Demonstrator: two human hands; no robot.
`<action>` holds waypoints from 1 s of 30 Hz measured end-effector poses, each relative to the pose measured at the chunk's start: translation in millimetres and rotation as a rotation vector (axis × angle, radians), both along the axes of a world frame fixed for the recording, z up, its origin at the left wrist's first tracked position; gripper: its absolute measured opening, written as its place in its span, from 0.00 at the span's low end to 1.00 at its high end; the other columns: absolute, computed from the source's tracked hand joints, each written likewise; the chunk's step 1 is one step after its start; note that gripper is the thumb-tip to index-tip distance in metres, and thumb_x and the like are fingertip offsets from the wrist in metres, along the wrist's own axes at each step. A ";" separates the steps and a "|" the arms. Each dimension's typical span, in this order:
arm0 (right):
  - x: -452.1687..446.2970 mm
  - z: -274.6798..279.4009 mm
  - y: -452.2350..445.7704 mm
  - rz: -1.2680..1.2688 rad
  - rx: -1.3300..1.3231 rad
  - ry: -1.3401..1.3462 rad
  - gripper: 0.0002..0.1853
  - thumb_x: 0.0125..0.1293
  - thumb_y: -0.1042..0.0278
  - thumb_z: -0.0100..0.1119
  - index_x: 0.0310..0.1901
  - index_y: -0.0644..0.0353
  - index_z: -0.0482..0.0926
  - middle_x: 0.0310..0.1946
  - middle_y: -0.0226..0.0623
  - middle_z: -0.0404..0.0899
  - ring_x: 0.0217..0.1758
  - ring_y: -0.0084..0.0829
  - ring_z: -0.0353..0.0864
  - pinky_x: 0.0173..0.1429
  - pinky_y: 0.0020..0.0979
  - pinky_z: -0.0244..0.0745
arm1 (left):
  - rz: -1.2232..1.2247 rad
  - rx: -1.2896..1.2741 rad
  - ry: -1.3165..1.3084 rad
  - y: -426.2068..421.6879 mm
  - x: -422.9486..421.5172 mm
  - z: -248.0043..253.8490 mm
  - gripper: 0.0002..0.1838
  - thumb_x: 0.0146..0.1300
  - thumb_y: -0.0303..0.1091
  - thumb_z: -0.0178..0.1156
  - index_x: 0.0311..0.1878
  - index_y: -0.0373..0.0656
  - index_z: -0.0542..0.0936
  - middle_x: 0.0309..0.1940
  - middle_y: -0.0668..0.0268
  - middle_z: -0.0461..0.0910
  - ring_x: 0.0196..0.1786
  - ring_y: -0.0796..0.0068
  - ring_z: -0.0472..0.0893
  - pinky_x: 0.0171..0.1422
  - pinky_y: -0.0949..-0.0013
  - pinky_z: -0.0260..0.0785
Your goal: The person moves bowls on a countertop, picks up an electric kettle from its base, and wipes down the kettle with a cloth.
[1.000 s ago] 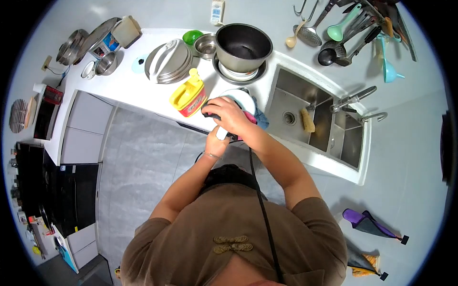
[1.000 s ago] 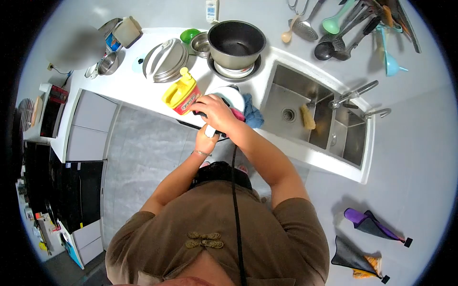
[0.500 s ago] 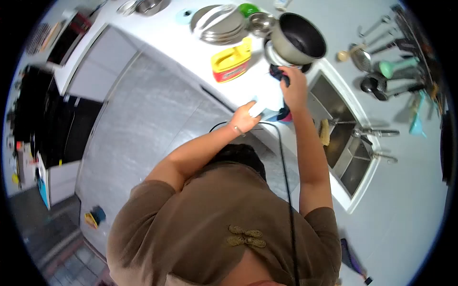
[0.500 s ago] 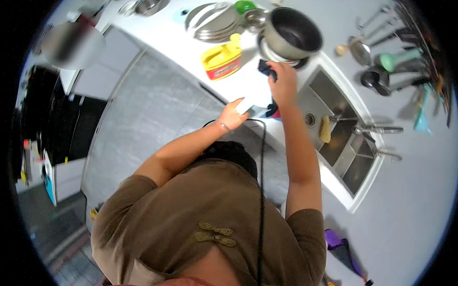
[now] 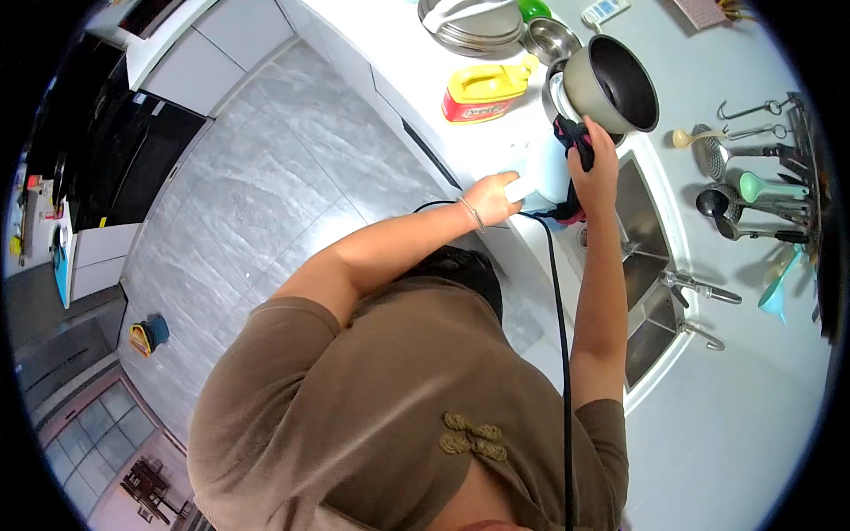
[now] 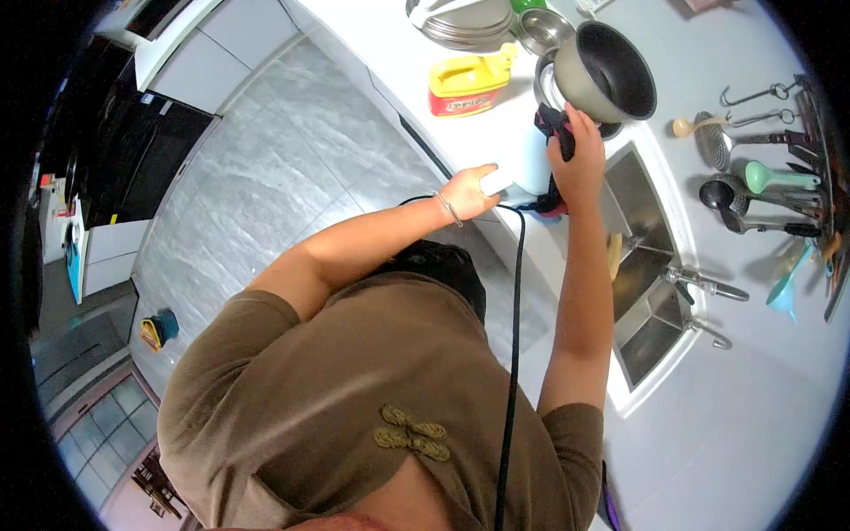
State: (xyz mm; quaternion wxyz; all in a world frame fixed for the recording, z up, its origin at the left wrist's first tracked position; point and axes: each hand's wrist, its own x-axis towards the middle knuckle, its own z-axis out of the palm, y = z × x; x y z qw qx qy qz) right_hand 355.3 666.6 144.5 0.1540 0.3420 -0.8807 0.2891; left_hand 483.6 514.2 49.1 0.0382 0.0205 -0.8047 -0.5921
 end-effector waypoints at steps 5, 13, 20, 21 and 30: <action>3.6 8.3 5.5 -0.092 0.067 0.057 0.37 0.61 0.59 0.61 0.70 0.60 0.61 0.65 0.49 0.68 0.67 0.47 0.67 0.70 0.44 0.57 | -0.002 0.016 -0.001 1.4 1.6 -2.0 0.09 0.52 0.30 0.61 0.36 0.40 0.76 0.31 0.52 0.80 0.38 0.49 0.81 0.45 0.59 0.75; -0.1 18.1 15.8 -0.023 0.034 -0.004 0.33 0.68 0.58 0.57 0.70 0.65 0.61 0.66 0.54 0.65 0.70 0.51 0.62 0.73 0.44 0.53 | 0.007 0.013 0.105 3.9 -1.2 -15.3 0.08 0.50 0.31 0.62 0.33 0.41 0.75 0.31 0.52 0.79 0.39 0.47 0.80 0.45 0.54 0.73; 3.4 -0.1 11.6 0.038 0.048 -0.144 0.33 0.68 0.59 0.57 0.70 0.65 0.61 0.68 0.55 0.62 0.72 0.51 0.59 0.74 0.44 0.52 | -0.010 0.031 -0.045 1.7 0.0 -4.9 0.14 0.50 0.34 0.63 0.41 0.42 0.79 0.38 0.50 0.81 0.46 0.47 0.80 0.51 0.55 0.72; 5.2 -0.7 8.4 0.018 0.037 -0.131 0.33 0.68 0.60 0.57 0.70 0.65 0.61 0.68 0.54 0.62 0.72 0.51 0.59 0.74 0.44 0.52 | -0.004 0.024 -0.036 1.8 0.5 -1.7 0.14 0.50 0.34 0.63 0.41 0.42 0.79 0.38 0.51 0.81 0.47 0.48 0.80 0.51 0.55 0.72; 15.4 -1.7 -10.8 -0.046 0.135 -0.059 0.27 0.61 0.63 0.66 0.61 0.59 0.73 0.55 0.47 0.74 0.59 0.47 0.70 0.66 0.43 0.62 | 0.000 0.050 -0.066 0.9 3.3 -4.0 0.14 0.49 0.33 0.63 0.41 0.44 0.80 0.38 0.52 0.82 0.46 0.50 0.81 0.51 0.55 0.72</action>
